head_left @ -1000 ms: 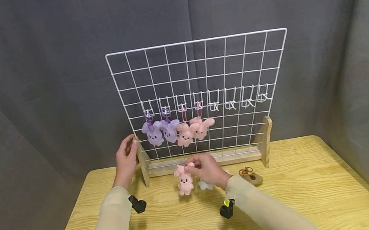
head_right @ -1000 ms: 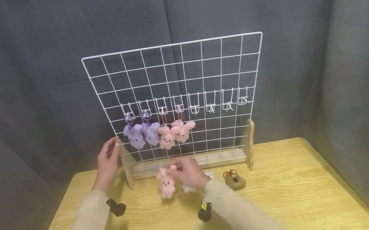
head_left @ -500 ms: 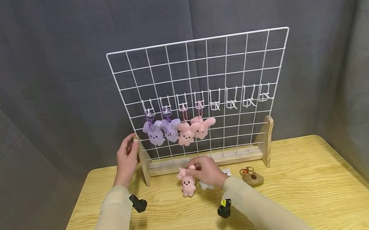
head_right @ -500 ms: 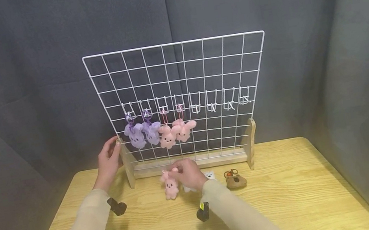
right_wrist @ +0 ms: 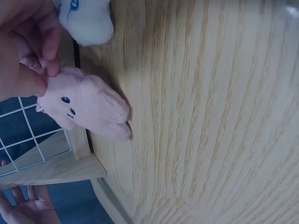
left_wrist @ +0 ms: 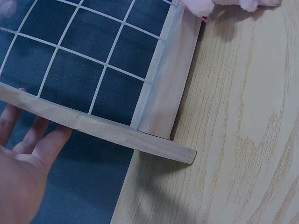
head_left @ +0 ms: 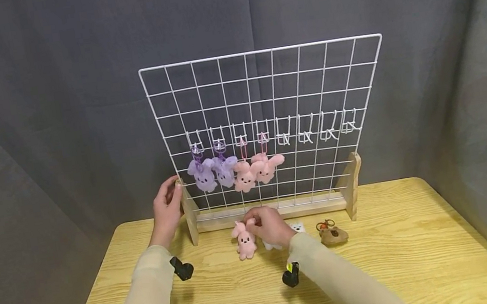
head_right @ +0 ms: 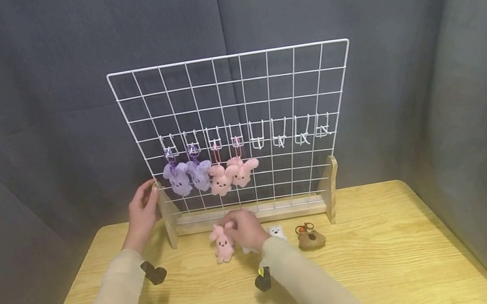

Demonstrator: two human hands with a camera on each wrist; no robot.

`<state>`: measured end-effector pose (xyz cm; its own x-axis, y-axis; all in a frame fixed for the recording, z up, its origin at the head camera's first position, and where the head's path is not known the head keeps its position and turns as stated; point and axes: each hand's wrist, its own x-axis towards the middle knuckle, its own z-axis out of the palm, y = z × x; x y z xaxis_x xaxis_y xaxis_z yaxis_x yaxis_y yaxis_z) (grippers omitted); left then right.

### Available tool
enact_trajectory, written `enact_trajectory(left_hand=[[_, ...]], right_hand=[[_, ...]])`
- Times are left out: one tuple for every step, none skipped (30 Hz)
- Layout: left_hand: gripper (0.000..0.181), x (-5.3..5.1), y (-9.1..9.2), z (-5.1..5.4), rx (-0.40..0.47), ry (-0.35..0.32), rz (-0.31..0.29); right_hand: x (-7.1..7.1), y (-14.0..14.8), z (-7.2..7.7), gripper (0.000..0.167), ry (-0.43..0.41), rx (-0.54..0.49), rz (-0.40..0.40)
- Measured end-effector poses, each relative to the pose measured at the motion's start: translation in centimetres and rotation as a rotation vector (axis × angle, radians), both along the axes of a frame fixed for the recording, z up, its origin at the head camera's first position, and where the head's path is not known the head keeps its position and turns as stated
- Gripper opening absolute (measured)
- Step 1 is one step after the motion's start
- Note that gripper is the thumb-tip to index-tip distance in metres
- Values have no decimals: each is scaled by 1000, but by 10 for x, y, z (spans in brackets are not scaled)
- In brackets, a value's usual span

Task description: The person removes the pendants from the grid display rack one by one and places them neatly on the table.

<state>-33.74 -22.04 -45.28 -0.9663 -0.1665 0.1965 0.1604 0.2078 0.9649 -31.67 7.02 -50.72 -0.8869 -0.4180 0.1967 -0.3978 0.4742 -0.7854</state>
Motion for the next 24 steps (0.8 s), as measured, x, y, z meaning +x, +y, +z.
enact_trajectory(left_hand=[[47,0,0,0,1,0,-2],[47,0,0,0,5,2,-4],[47,0,0,-1,3,2,-5],[47,0,0,-1,3,4,-5],[47,0,0,-1,4,11,-6],[47,-1,-1,-2,5,17,-5],[47,-1,-1,-2,3,23,-5],[46,-1,-1,-2,5,29,-4],[46,-2,-1,-2,5,34,-2],[46,-2,-1,-2,9,40,0],[46,-3,-1,-2,12,45,0],[46,-3,-1,-3,10,45,1],[46,-3,-1,-3,11,44,1],[46,-2,-1,-3,14,44,1],[46,-2,-1,-3,15,44,0],[46,-2,-1,-2,16,44,-2],[47,-2,-1,-3,12,42,-4],[46,-2,-1,-2,11,41,-3],[46,-2,-1,-2,10,39,-3],[46,-2,-1,-2,9,39,-2],[46,-2,-1,-2,8,38,-1],[45,-2,-1,-2,6,36,0],[45,-2,-1,-2,3,34,2],[45,-2,0,-1,7,34,2]], right_hand=[[0,-1,-1,16,4,6,-5],[0,-2,-1,16,8,8,-7],[0,-2,-1,16,9,13,-12],[0,-3,-1,16,10,17,-16],[0,-3,-1,16,15,21,-20],[0,-4,0,16,15,27,-24],[0,-4,0,16,13,31,-29],[0,-5,1,16,14,33,-32],[0,-5,2,16,12,36,-36],[0,-4,3,16,14,36,-36],[0,-4,4,16,11,38,-35],[0,-4,4,17,11,39,-36],[0,-3,5,17,15,39,-34],[0,-3,5,17,14,38,-33],[0,-2,5,18,10,37,-32],[0,-1,5,18,12,37,-31],[0,-1,5,17,9,38,-33],[0,0,5,17,10,37,-34],[0,0,5,17,11,34,-31],[0,0,5,17,11,32,-32],[0,1,5,16,15,32,-31],[0,1,4,16,22,32,-30],[0,1,5,16,21,29,-30],[0,2,5,16,24,26,-27]])
